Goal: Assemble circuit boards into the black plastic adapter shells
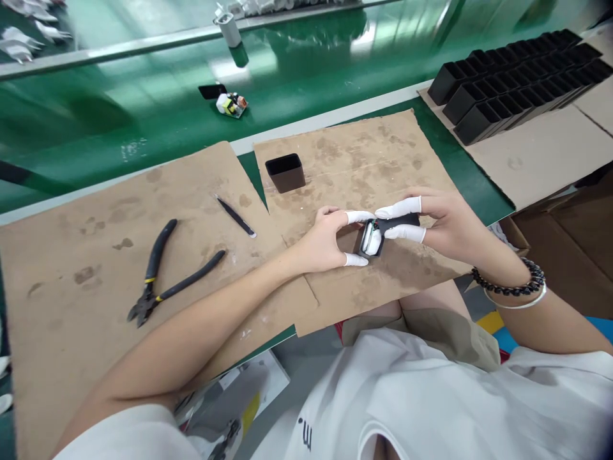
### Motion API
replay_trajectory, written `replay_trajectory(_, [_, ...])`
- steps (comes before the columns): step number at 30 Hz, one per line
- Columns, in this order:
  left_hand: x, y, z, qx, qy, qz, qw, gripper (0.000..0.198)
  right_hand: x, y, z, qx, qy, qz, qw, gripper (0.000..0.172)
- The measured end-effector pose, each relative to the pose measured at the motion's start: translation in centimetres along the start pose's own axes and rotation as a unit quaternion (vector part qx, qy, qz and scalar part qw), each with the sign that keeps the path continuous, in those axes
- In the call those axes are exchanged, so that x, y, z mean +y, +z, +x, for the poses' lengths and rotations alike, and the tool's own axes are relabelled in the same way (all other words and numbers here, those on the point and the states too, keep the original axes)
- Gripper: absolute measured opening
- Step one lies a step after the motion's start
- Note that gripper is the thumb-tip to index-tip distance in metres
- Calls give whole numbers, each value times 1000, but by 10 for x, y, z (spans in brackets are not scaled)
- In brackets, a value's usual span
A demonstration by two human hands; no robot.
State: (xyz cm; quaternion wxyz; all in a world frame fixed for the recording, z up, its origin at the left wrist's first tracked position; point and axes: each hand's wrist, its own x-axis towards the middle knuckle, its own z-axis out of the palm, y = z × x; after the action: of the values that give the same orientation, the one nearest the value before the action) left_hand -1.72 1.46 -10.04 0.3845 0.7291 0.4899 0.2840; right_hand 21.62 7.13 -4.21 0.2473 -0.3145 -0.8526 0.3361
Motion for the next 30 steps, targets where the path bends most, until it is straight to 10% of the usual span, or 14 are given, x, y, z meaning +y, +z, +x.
replay_trajectory(7, [13,19,-11,96,30,68,993,55,-28,36,-14,174,78,-90,977,3])
replay_trajectory(11, [18,27,-16,141,21,108,984,45,-25,75,-21,308,-3,-173,936,9])
replay_trajectory(26, [18,30,-19,140,46,125,981,50,-38,48,-30,178,23,-111,977,21])
replay_trajectory(30, [17,28,-16,131,14,94,987,55,-24,59,-24,270,37,-54,961,15])
